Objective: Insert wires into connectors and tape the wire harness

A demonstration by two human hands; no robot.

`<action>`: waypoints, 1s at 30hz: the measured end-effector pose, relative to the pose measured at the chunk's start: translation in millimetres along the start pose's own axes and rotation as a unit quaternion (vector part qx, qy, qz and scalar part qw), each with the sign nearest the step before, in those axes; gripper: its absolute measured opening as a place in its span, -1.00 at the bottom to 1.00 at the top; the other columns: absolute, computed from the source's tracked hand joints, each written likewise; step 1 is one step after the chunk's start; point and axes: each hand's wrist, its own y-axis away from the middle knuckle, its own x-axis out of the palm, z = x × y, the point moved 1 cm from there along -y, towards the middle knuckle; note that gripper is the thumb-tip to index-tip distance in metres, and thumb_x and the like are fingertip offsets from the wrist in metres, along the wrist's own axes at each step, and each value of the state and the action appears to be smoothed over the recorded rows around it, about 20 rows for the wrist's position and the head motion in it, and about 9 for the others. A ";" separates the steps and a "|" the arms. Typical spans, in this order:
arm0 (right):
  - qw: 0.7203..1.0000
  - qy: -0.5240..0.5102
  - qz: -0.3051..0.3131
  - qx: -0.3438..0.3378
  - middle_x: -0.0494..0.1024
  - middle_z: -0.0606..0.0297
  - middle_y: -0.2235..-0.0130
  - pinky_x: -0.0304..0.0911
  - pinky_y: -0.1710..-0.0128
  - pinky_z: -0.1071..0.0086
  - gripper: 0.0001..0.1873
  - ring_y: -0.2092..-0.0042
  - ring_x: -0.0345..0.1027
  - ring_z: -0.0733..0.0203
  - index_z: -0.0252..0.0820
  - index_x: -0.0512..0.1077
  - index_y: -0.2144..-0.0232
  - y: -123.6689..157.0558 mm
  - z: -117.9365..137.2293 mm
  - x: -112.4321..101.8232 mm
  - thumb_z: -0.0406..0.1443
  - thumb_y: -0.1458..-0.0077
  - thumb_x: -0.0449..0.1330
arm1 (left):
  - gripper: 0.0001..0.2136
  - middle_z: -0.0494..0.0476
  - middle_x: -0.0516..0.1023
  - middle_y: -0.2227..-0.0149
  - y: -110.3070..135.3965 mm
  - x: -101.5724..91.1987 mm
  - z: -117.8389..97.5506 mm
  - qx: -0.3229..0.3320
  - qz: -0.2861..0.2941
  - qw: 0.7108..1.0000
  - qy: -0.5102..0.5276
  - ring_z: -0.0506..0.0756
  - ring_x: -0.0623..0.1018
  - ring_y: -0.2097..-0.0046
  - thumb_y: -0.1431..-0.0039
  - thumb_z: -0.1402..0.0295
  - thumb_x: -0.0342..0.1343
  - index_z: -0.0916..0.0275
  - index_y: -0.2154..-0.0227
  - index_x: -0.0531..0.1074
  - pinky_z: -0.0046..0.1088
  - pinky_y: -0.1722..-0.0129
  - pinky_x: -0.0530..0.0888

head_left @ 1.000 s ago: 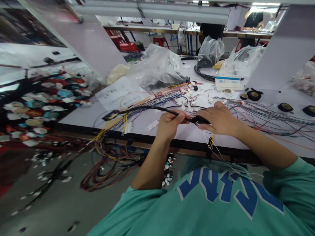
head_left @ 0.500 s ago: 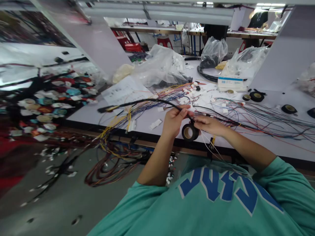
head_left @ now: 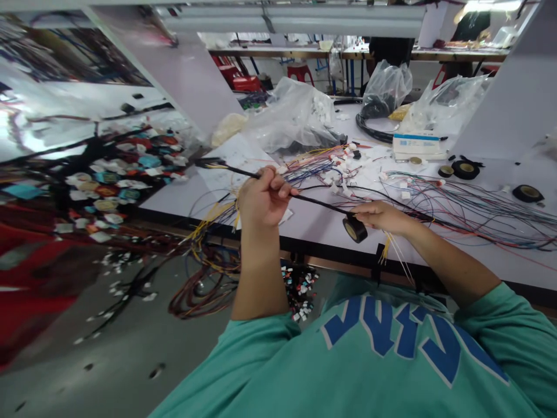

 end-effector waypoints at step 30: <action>0.887 0.445 -0.125 0.007 0.46 0.05 0.06 0.22 0.11 0.23 -0.54 0.04 0.32 0.04 -0.27 0.35 0.10 44.0 30.2 -12.7 -0.16 0.03 0.25 | -0.79 0.04 0.45 0.59 5.0 34.7 67.6 0.043 0.145 0.962 -0.227 0.01 0.47 0.55 0.26 0.28 0.24 0.33 0.58 0.42 -0.55 0.59 0.42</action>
